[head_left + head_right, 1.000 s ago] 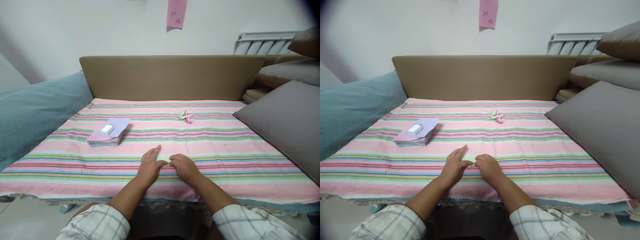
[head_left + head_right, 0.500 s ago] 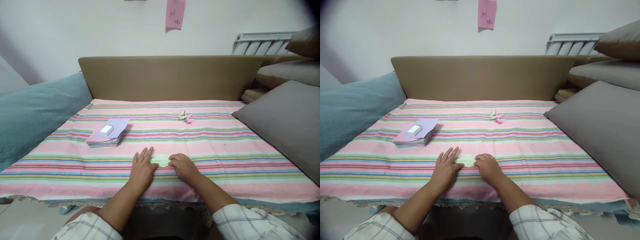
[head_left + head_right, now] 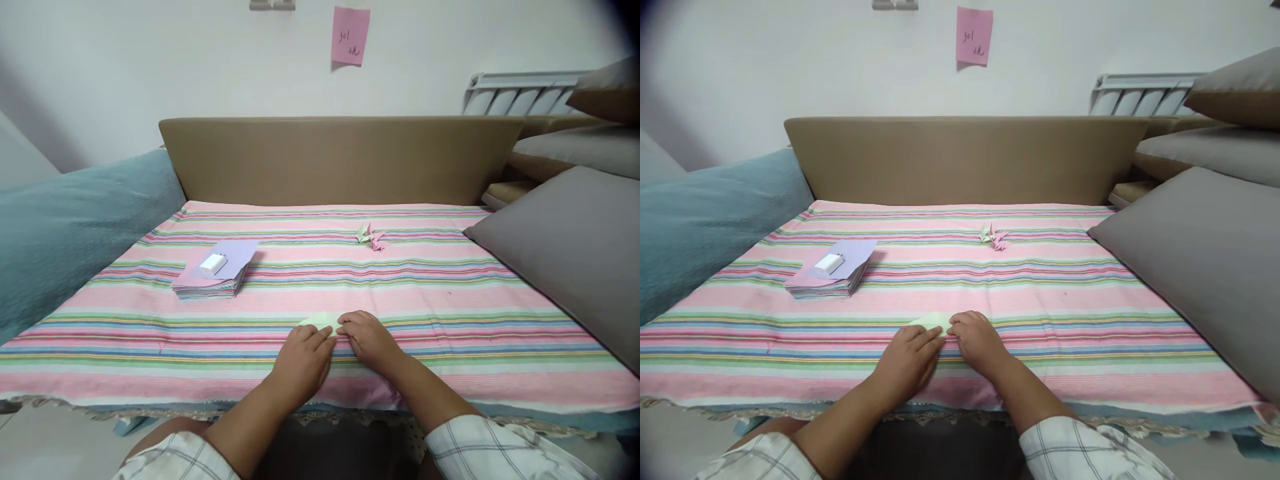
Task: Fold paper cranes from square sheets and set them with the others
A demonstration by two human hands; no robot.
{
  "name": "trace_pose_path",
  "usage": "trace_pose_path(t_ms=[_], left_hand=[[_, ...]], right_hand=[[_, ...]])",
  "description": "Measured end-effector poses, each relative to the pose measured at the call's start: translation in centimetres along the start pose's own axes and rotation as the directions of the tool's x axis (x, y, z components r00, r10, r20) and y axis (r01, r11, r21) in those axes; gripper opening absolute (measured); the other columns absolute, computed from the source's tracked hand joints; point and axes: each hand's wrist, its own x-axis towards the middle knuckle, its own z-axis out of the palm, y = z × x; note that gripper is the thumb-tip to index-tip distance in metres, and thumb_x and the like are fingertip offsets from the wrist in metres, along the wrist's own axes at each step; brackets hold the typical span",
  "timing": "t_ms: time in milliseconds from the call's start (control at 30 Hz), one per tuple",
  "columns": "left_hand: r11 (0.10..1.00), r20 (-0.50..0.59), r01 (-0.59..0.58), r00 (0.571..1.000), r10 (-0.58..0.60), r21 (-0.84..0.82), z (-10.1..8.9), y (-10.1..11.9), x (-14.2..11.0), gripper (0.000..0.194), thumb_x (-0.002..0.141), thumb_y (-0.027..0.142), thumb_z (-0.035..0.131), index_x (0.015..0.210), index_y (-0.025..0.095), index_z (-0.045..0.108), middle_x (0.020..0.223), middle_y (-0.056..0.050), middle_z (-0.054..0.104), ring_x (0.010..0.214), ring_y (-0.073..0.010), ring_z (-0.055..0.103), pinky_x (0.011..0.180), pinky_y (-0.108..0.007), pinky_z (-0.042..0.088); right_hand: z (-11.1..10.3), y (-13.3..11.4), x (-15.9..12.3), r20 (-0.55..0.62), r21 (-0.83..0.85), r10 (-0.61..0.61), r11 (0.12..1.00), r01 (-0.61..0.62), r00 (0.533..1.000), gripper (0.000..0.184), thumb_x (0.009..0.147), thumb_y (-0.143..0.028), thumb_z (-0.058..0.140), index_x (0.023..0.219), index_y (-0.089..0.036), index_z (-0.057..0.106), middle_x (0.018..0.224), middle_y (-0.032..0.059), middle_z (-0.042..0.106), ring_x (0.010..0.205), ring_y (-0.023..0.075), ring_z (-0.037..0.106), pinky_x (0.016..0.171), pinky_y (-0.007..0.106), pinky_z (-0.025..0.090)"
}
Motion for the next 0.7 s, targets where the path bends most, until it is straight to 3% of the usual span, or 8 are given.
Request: trace_pose_path(t_ms=[200,333,533,700], left_hand=[[1.0,0.033,0.02,0.999,-0.02,0.008,0.4,0.4,0.3,0.03,0.083,0.02,0.045,0.109,0.02,0.06,0.116,-0.008,0.061,0.09,-0.0225,0.056,0.081,-0.041,0.048],[1.0,0.016,0.006,1.0,-0.006,0.003,0.4,0.2,0.2,0.031,0.083,0.018,0.044,0.109,0.02,0.06,0.117,-0.008,0.061,0.091,-0.0226,0.056,0.081,-0.041,0.048],[0.999,-0.01,0.019,1.0,-0.019,-0.03,0.3,-0.1,0.1,0.029,0.083,0.023,0.048,0.109,0.022,0.06,0.116,-0.007,0.062,0.089,-0.0223,0.057,0.081,-0.041,0.047],[0.987,-0.038,0.088,0.995,-0.094,-0.134,-0.2,-0.4,0.2,0.028,0.083,0.034,0.051,0.107,0.023,0.061,0.111,-0.007,0.064,0.097,-0.0229,0.057,0.094,-0.045,0.038]], right_hand=[[-0.2,0.1,0.0,-0.074,0.018,0.006,1.0,-0.005,0.997,0.026,0.076,-0.007,0.045,0.087,-0.018,0.066,0.099,0.0082,0.063,0.094,0.0195,0.054,0.084,0.035,0.044],[-0.3,0.1,0.2,-0.138,0.023,0.082,0.997,-0.079,0.987,0.028,0.085,-0.013,0.039,0.102,-0.015,0.061,0.103,0.0091,0.065,0.096,0.0203,0.055,0.088,0.038,0.043],[-1.2,-0.6,0.5,-0.066,0.12,0.266,0.959,-0.257,0.962,0.029,0.09,-0.023,0.035,0.1,-0.018,0.061,0.098,0.0059,0.067,0.092,0.019,0.06,0.083,0.033,0.046],[-1.9,-1.3,0.4,0.017,0.252,0.338,0.909,-0.331,0.941,0.028,0.091,-0.031,0.035,0.093,-0.022,0.062,0.082,0.0013,0.068,0.075,0.0161,0.062,0.066,0.026,0.046]])
